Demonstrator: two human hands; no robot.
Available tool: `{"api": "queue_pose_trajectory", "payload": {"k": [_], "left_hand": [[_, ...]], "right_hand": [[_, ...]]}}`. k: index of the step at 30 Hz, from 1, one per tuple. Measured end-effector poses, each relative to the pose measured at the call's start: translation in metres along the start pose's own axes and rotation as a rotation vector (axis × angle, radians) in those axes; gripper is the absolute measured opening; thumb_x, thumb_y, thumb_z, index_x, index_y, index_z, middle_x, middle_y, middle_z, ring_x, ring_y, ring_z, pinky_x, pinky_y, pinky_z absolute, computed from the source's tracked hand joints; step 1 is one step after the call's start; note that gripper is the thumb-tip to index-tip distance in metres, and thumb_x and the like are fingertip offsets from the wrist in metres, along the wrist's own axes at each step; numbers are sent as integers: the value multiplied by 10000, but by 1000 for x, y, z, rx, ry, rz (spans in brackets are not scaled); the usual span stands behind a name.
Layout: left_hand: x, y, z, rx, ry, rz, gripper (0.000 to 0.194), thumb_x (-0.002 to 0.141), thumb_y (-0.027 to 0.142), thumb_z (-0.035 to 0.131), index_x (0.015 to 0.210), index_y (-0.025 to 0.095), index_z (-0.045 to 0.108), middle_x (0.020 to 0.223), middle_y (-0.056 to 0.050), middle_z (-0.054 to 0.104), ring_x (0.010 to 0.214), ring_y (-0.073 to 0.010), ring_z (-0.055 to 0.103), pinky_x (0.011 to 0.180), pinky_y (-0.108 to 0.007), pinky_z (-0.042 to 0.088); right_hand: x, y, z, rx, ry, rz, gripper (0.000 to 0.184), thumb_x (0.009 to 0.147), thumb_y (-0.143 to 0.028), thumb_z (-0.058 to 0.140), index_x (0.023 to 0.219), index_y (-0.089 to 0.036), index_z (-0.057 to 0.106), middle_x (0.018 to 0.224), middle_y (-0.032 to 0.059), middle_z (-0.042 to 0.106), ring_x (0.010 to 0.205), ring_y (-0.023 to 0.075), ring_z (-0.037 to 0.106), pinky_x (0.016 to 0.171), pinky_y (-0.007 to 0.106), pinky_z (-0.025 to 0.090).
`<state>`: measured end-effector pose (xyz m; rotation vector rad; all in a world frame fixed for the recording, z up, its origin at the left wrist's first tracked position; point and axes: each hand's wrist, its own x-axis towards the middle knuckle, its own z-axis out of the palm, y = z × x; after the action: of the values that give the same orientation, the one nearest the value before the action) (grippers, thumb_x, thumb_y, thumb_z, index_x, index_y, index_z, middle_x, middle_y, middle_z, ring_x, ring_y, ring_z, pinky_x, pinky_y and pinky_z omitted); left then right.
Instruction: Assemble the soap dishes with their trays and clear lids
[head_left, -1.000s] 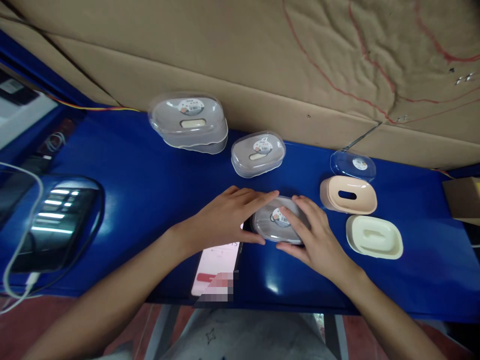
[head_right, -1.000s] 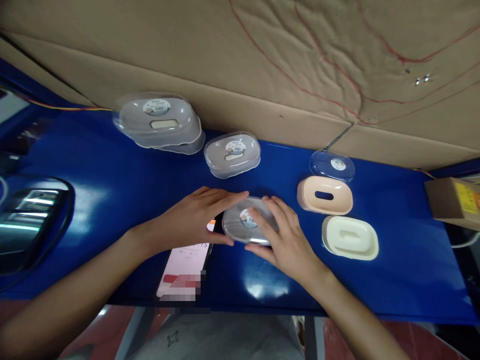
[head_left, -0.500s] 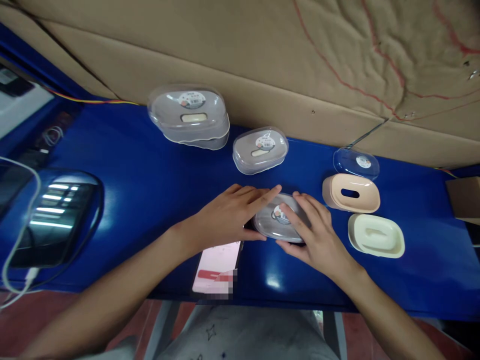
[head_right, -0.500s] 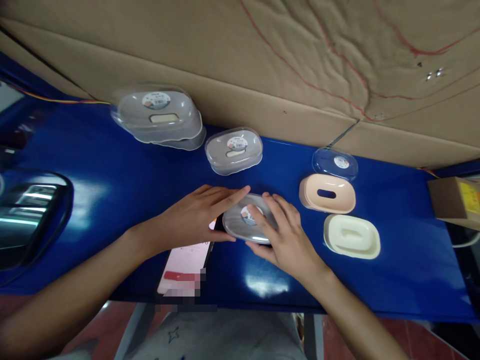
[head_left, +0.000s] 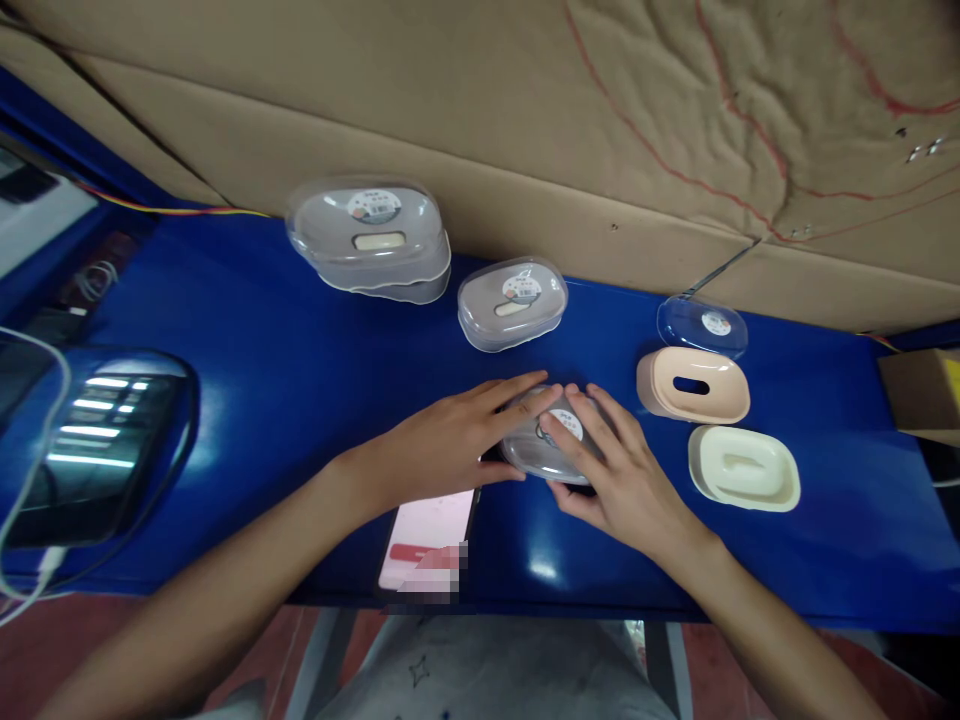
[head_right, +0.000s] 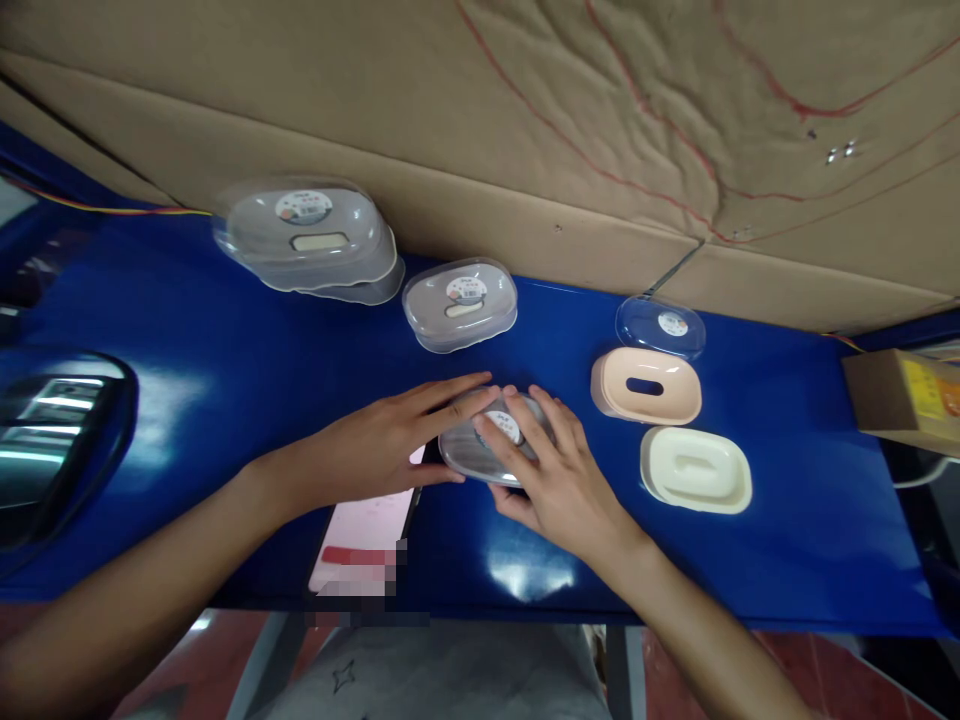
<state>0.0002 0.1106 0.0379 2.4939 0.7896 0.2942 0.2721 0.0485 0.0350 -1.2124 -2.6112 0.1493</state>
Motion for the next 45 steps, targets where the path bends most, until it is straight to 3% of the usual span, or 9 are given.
{"api": "queue_pose_trajectory", "payload": {"k": [4,11,17,21,25,30,36,40,45], "left_hand": [[-1,-1,3,-41,12,-5,1060,953,378,814,1744,331,111,1784,-111,325,1623,-280,379,1311,-445,388],[-1,5,4,-82,69,-14,1022,930,260,797,1740,289,176,1761,-156,356,1610,-331,395,1306,-511,394],[0,2,5,-155,61,-30,1024,942,321,815,1738,347,171,1728,-145,405,1588,-334,427,1281,-521,428],[-2,2,8,-122,47,-19,1057,969,336,790,1747,347,74,1772,-151,322,1623,-329,367,1304,-526,388],[-2,5,10,-73,65,-7,1000,1006,357,739,1749,305,72,1748,-190,349,1617,-348,370,1288,-545,400],[-1,8,8,-81,80,-31,929,1004,361,738,1735,314,166,1663,-188,462,1542,-351,485,1240,-529,467],[-1,6,2,-78,75,-121,870,1059,512,618,1737,369,91,1767,-164,319,1530,-361,512,1158,-533,548],[1,4,2,65,140,-124,707,1089,532,546,1699,297,277,1709,-167,437,1503,-359,541,1182,-550,514],[4,5,3,199,203,-94,565,1096,541,527,1545,200,525,1465,-165,689,1284,-331,705,1092,-521,570]], "right_hand": [[1,-3,1,-35,8,-6,832,1001,-321,678,1726,-296,270,1767,147,340,1617,442,313,1216,684,430],[1,-3,1,-67,17,-14,783,991,-333,703,1692,-295,357,1729,172,396,1587,449,354,1174,672,464],[3,-6,-2,-107,15,-8,766,1040,-427,665,1709,-295,315,1710,183,427,1556,448,400,1157,671,482],[2,-9,-2,-136,-15,0,770,1048,-411,653,1719,-304,292,1731,186,396,1561,474,385,1148,704,470],[2,0,-2,-20,-14,-20,787,1054,-403,648,1728,-335,246,1760,150,349,1610,438,317,1207,696,425],[2,14,-3,177,37,-4,864,1032,-475,681,1734,-324,200,1713,142,418,1622,371,343,1249,632,428],[5,27,-16,39,3,42,744,1056,-474,626,1701,-294,302,1685,139,478,1602,376,380,1260,651,379],[22,48,-30,-193,37,142,639,1065,-428,599,1654,-262,415,1661,171,489,1553,414,412,1254,676,322],[56,83,-38,-304,9,271,558,1059,-329,566,1594,-178,516,1489,231,586,1307,429,571,1102,653,455]]}}
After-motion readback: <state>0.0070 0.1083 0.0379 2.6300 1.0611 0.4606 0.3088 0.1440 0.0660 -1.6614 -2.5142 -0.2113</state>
